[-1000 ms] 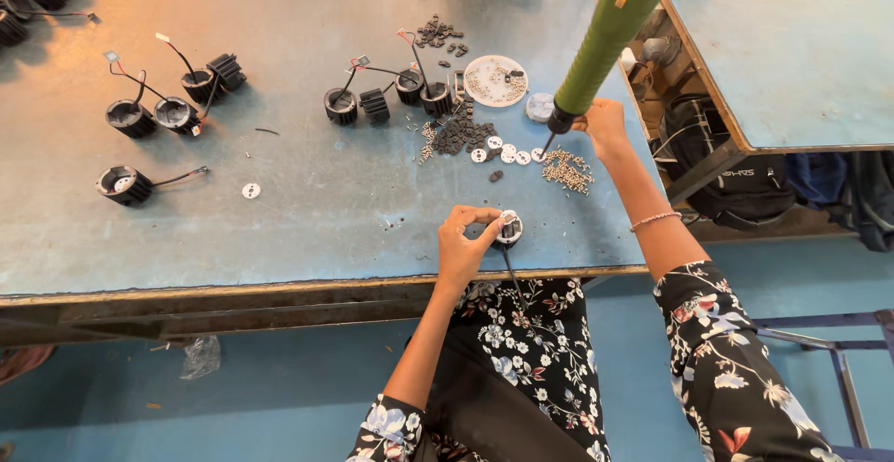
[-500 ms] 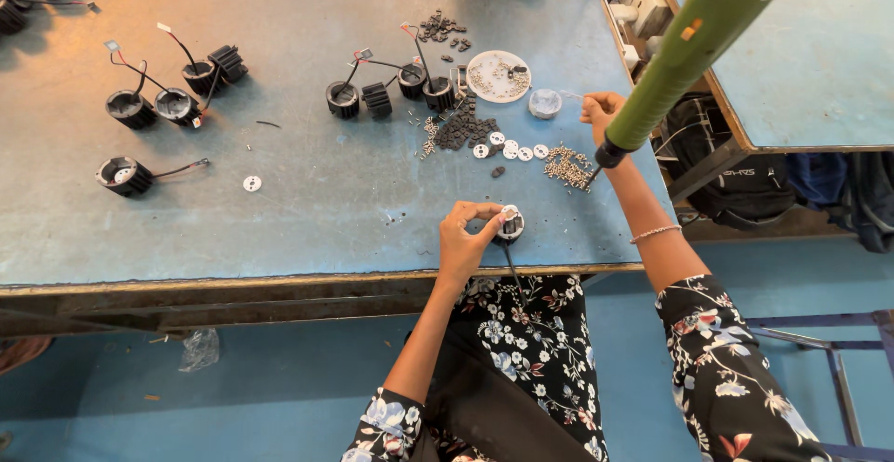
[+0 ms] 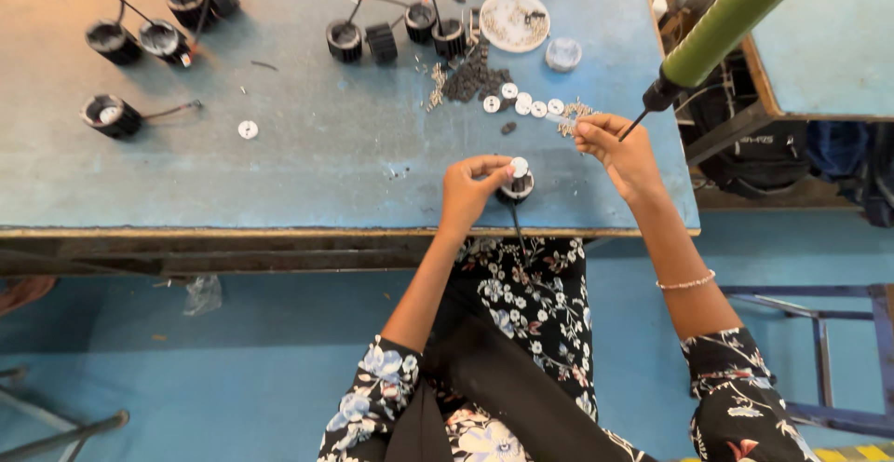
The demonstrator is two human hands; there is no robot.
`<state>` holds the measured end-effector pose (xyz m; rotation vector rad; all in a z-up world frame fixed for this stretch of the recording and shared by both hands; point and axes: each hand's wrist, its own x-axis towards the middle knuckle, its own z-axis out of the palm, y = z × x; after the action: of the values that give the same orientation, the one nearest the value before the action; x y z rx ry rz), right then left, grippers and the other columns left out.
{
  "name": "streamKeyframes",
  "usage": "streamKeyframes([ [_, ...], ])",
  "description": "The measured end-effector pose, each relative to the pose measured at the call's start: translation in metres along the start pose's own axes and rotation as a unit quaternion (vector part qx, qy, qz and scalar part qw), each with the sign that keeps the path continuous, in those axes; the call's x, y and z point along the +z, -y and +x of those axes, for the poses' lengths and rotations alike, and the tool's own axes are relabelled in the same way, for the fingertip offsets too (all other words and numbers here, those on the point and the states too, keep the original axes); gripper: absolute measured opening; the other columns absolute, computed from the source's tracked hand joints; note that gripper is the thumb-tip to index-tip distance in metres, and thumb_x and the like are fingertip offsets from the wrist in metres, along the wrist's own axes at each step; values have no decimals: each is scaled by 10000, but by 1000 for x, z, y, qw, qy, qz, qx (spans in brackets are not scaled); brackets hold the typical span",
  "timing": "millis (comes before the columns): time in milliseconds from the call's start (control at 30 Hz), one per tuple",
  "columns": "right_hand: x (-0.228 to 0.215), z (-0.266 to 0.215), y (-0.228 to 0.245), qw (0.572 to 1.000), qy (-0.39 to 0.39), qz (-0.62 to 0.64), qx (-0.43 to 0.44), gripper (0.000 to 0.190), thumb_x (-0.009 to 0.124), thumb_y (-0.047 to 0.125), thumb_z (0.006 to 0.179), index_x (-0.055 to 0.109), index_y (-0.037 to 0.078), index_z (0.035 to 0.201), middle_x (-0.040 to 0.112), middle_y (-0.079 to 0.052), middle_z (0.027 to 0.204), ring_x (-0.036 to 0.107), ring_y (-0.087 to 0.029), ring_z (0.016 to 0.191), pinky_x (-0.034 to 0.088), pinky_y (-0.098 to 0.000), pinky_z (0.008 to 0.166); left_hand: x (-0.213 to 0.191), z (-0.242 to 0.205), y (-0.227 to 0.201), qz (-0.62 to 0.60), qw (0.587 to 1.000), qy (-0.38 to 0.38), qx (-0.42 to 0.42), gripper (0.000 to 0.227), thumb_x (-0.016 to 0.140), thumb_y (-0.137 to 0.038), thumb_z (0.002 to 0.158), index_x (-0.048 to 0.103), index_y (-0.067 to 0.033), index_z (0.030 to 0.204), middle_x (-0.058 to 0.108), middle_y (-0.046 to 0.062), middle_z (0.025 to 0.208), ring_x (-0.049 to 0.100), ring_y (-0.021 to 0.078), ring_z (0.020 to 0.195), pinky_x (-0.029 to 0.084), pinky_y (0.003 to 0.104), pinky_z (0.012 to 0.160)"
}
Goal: The person assembles small cylindrical electronic components by inserting white circular parts and wires into black housings. They use a green power drill to secure the parts and manipulate the components with their hands on a blue workbench.
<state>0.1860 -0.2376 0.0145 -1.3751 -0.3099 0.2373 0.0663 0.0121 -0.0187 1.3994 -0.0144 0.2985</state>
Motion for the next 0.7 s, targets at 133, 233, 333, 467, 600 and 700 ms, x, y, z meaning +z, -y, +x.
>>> streamKeyframes([
  [133, 23, -48, 2, 999, -16, -39, -23, 186, 706, 69, 976, 708, -61, 1109, 733, -105, 995, 701, -148, 883, 594, -269, 825, -4, 6, 5, -49, 998, 24, -35, 225, 787, -118, 876, 784, 32, 1044, 794, 92, 919, 721, 96, 806, 562, 224, 745],
  [233, 49, -83, 4, 987, -51, -112, -103, 173, 715, 48, 980, 715, -60, 1114, 735, -116, 990, 709, -150, 890, 603, -275, 827, -5, 7, 5, -51, 997, 28, -42, 227, 798, -109, 867, 784, 40, 1037, 792, 99, 920, 725, 105, 814, 565, 231, 758],
  [333, 74, -106, 5, 940, -86, -245, -220, 151, 732, 5, 979, 729, -40, 1123, 742, -124, 1011, 715, -166, 913, 580, -286, 839, -6, 10, 6, -61, 996, 35, -48, 229, 793, -101, 871, 781, 52, 1040, 790, 102, 920, 725, 109, 816, 567, 234, 761],
  [467, 93, -114, 5, 837, -97, -400, -361, 180, 753, -53, 944, 746, -1, 1116, 734, -126, 1042, 715, -220, 925, 567, -324, 819, -7, 11, 8, -75, 995, 48, -45, 233, 785, -96, 878, 775, 61, 1051, 789, 109, 928, 727, 115, 823, 570, 238, 771],
  [600, 98, -109, 3, 805, -85, -431, -398, 208, 758, -76, 921, 740, -5, 1115, 719, -119, 1045, 692, -254, 937, 562, -350, 818, -8, 12, 12, -72, 995, 47, -48, 238, 785, -95, 877, 773, 60, 1057, 790, 112, 931, 730, 121, 824, 572, 241, 768],
  [700, 97, -107, 1, 790, -76, -441, -418, 214, 759, -85, 911, 736, -16, 1112, 712, -118, 1058, 678, -258, 948, 558, -357, 815, -8, 14, 14, -71, 995, 54, -41, 249, 785, -100, 879, 770, 66, 1064, 792, 117, 938, 735, 124, 838, 576, 242, 786],
])
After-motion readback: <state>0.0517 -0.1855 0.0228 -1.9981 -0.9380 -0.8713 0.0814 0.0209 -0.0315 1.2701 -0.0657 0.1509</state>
